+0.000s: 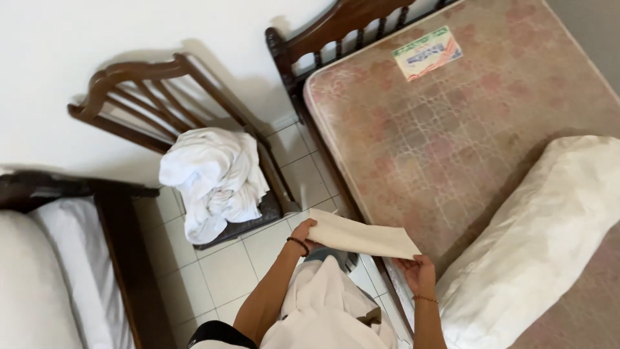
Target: The person removes a pillowcase from a pillow and a cover from a cylindrical bolster pillow on a bed, gathering the used linens. They fold the covers, stack them on a chair, open a wooden wardrobe, and place the folded linens on a shelf.
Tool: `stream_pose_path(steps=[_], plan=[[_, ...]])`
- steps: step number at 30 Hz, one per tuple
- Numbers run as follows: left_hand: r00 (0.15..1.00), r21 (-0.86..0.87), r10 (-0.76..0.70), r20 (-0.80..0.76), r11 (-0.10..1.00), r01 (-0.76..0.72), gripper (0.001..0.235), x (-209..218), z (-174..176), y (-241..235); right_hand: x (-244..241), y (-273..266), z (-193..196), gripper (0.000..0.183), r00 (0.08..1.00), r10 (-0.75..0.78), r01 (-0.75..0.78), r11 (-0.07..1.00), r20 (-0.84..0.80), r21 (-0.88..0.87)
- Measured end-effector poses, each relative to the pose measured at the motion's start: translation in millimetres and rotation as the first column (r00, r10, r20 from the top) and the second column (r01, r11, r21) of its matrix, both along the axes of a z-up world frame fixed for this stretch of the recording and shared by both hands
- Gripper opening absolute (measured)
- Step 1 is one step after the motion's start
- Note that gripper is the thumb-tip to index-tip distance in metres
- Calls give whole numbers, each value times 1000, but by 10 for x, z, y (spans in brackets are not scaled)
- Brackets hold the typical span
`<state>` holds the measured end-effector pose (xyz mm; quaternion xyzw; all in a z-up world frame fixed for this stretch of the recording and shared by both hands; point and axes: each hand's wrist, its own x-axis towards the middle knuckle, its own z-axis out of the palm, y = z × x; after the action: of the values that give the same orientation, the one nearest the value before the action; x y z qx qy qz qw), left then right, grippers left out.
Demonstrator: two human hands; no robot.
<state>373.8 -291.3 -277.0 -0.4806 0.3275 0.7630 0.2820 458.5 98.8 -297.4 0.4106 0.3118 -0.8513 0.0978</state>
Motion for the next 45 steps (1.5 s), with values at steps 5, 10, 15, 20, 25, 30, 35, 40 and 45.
stream_pose_path(steps=[5, 10, 15, 20, 25, 30, 35, 40, 45], plan=[[977, 71, 208, -50, 976, -204, 52, 492, -187, -552, 54, -503, 150, 36, 994, 97, -99, 994, -53, -47], [918, -6, 376, -125, 925, -380, 44, 764, -309, -1203, -153, -1101, 224, 39, 956, 292, -292, 956, -17, -28], [835, -57, 511, -205, 845, -532, 39, 859, -21, -1948, -614, -1879, 408, 36, 896, 442, -443, 896, -34, -29], [778, -34, 565, -274, 803, -595, 40, 701, 254, -2954, -1369, -2983, 731, 35, 842, 527, -531, 848, -118, 0], [732, -48, 525, -434, 798, -600, 36, 198, 853, -4068, -2167, -4198, 1169, 29, 781, 578, -577, 813, -236, 82], [636, -63, 426, -643, 799, -599, 23, -198, 1099, -4922, -2668, -4999, 1300, 11, 722, 558, -549, 822, -410, 152], [762, -338, 286, -581, 767, -545, 18, -442, 575, -5377, -2725, -5544, 1264, 6, 715, 608, -535, 794, -345, 289], [994, -893, -82, -72, 450, -27, 37, -25, -915, -5293, -2074, -5153, -120, 28, 606, 794, -712, 515, 49, 477], [987, -871, -145, 69, 474, 131, 32, 410, -944, -4742, -795, -4562, -287, 36, 610, 700, -788, 484, 372, 382]])
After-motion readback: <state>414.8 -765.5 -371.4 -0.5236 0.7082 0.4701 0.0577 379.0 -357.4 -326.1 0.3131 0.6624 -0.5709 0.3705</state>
